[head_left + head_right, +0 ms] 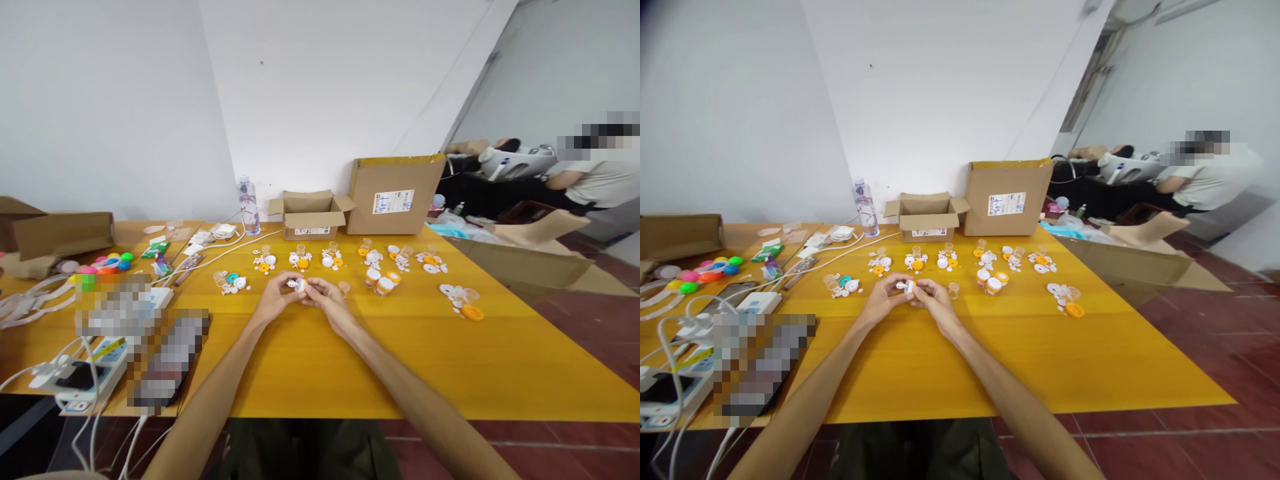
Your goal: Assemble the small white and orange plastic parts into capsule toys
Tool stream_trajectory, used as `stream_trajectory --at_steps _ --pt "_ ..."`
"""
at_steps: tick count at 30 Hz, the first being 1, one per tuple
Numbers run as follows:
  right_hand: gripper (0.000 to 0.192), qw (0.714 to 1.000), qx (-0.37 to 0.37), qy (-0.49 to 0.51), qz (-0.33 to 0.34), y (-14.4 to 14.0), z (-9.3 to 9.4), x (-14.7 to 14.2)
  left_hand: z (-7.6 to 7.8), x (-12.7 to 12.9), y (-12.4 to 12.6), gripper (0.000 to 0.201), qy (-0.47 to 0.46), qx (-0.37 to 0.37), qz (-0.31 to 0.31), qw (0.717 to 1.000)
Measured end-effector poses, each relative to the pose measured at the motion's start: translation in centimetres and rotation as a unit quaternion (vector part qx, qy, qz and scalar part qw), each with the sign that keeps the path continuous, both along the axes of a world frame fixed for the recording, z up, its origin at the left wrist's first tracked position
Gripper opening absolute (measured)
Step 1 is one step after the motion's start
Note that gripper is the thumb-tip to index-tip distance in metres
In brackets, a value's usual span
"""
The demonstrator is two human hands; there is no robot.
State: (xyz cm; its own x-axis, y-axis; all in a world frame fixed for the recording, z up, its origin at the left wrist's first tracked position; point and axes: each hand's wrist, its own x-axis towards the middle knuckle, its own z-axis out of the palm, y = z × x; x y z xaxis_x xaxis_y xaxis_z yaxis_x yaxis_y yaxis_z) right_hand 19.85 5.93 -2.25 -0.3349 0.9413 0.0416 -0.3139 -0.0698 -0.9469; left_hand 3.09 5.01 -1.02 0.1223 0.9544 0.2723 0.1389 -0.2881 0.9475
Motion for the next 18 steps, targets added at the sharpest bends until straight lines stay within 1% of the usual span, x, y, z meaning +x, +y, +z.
stream_trajectory --at_steps 7,10,18 --pt "0.046 1.000 -0.005 -0.011 0.013 -0.27 0.62 0.06 0.37 -0.02 -0.11 0.031 -0.010 0.011 0.004 1.000" --pt "0.047 1.000 -0.009 -0.010 0.017 -0.23 0.57 0.08 0.48 0.00 -0.15 0.031 -0.009 0.012 0.006 1.000" --pt "0.041 1.000 0.005 0.001 0.013 -0.02 0.14 0.12 0.55 0.03 -0.21 0.030 0.012 0.010 0.026 1.000"
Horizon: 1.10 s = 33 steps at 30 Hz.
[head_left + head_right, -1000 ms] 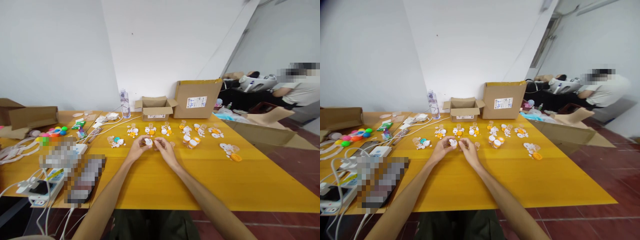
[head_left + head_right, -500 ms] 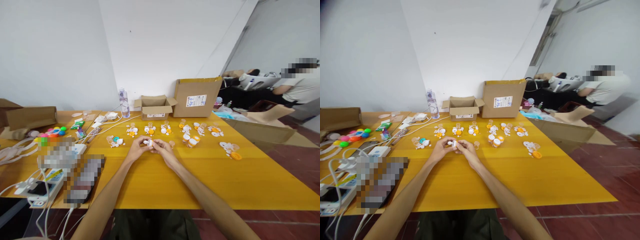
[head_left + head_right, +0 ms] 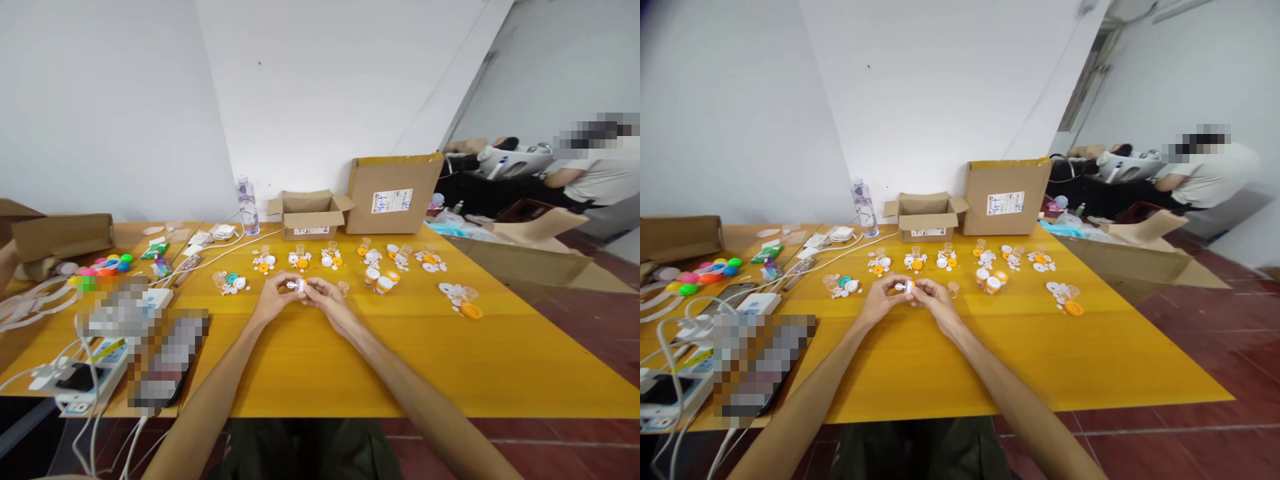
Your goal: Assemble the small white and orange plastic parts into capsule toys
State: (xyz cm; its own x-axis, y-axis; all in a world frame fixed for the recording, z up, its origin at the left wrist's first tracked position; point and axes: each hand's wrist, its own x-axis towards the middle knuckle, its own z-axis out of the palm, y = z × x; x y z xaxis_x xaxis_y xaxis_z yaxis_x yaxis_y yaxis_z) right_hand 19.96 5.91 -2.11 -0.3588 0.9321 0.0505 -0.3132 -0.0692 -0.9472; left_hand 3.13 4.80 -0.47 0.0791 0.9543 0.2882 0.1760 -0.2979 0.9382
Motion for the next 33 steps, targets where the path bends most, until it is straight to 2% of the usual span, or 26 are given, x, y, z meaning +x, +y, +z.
stream_trajectory --at_steps 13,21,33 --pt "0.048 1.000 0.005 -0.012 0.007 -0.28 0.46 -0.07 -0.02 0.15 -0.01 0.030 0.010 0.015 0.003 1.000" --pt "0.047 0.999 0.023 -0.020 0.017 0.00 0.16 0.10 0.01 0.19 -0.29 0.027 0.057 0.045 0.030 0.997" --pt "0.041 1.000 0.010 -0.010 0.017 -0.03 0.49 0.09 0.41 0.39 -0.60 0.021 0.076 0.086 0.038 0.993"
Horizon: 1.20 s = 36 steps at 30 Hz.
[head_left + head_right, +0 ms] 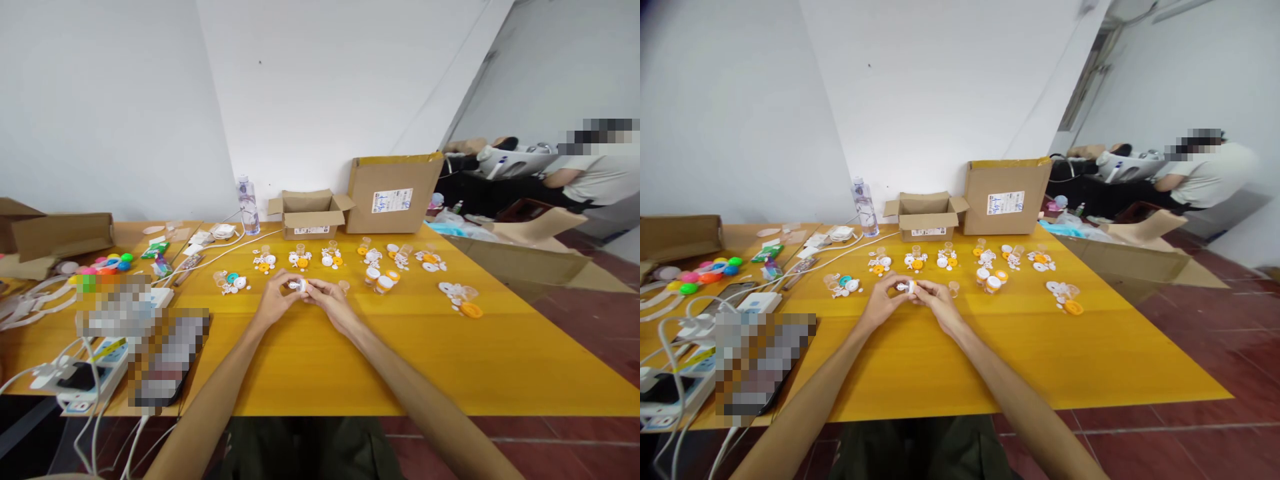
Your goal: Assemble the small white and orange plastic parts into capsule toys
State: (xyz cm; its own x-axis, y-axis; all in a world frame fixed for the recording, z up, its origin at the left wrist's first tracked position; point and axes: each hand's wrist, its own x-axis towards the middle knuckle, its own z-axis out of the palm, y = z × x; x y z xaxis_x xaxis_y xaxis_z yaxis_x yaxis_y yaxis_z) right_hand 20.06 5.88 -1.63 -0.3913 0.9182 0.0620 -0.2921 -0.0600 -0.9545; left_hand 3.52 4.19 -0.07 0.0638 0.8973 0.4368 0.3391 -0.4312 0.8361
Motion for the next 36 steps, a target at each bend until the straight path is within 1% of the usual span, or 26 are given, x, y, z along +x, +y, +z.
stream_trajectory --at_steps 5,10,17,21,29,36 --pt "0.042 1.000 0.005 -0.001 -0.013 0.0 0.0 0.0 0.0 -0.1 0.0 0.025 0.006 0.006 -0.017 1.000" --pt "0.044 1.000 0.000 0.003 -0.017 0.1 0.0 -0.1 -0.1 -0.1 0.1 0.018 0.005 0.030 -0.017 0.999" --pt "0.044 1.000 0.002 -0.011 -0.011 -0.1 0.3 0.0 -0.2 -0.1 0.0 0.015 0.019 0.081 -0.026 0.996" --pt "0.043 0.999 -0.008 0.007 -0.035 -0.2 0.2 -0.3 -0.3 0.0 0.0 0.014 0.024 0.094 -0.021 0.995" --pt "0.033 0.995 -0.025 0.041 -0.085 -0.5 -0.1 -0.8 -0.9 0.4 0.1 0.016 0.027 0.115 0.011 0.993" --pt "0.036 0.993 -0.050 0.063 -0.081 -0.6 0.0 -0.7 -1.1 0.3 0.0 0.019 0.053 0.120 -0.007 0.991"
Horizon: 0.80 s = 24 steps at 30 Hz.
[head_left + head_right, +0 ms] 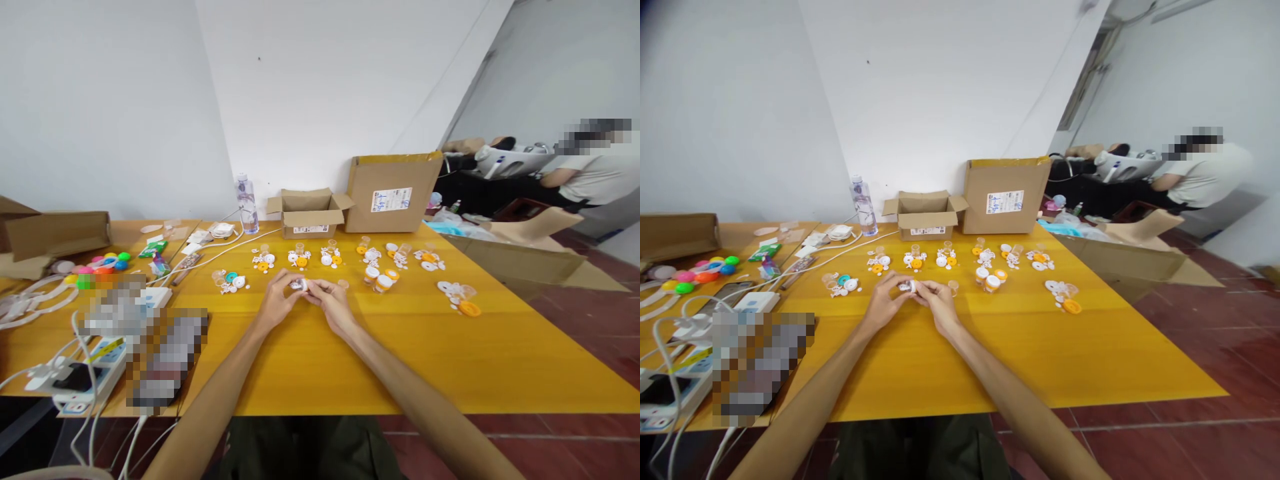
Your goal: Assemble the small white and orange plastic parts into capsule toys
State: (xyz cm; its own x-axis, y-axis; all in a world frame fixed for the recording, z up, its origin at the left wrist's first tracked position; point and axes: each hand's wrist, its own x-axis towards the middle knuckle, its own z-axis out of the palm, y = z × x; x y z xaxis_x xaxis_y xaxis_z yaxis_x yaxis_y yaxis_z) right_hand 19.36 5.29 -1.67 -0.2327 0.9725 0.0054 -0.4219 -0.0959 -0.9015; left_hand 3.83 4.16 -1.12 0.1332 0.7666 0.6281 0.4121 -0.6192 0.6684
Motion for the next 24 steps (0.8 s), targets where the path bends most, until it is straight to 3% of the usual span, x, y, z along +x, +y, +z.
stream_trajectory --at_steps 5,12,19,24 --pt "0.036 1.000 0.005 -0.011 -0.003 0.17 -0.30 -0.01 0.03 -0.03 -0.16 0.020 0.012 0.004 -0.006 1.000" --pt "0.034 0.997 0.044 -0.027 -0.059 0.36 -0.80 -0.37 0.13 0.16 -0.16 0.016 -0.003 0.003 0.001 1.000" --pt "0.033 0.999 0.030 -0.025 -0.016 0.21 -0.63 -0.09 0.01 -0.16 -0.21 0.019 0.018 0.012 -0.015 1.000" --pt "0.035 0.998 0.037 -0.031 -0.028 0.30 -0.84 -0.18 0.11 -0.12 -0.21 0.018 0.018 0.003 -0.005 1.000"
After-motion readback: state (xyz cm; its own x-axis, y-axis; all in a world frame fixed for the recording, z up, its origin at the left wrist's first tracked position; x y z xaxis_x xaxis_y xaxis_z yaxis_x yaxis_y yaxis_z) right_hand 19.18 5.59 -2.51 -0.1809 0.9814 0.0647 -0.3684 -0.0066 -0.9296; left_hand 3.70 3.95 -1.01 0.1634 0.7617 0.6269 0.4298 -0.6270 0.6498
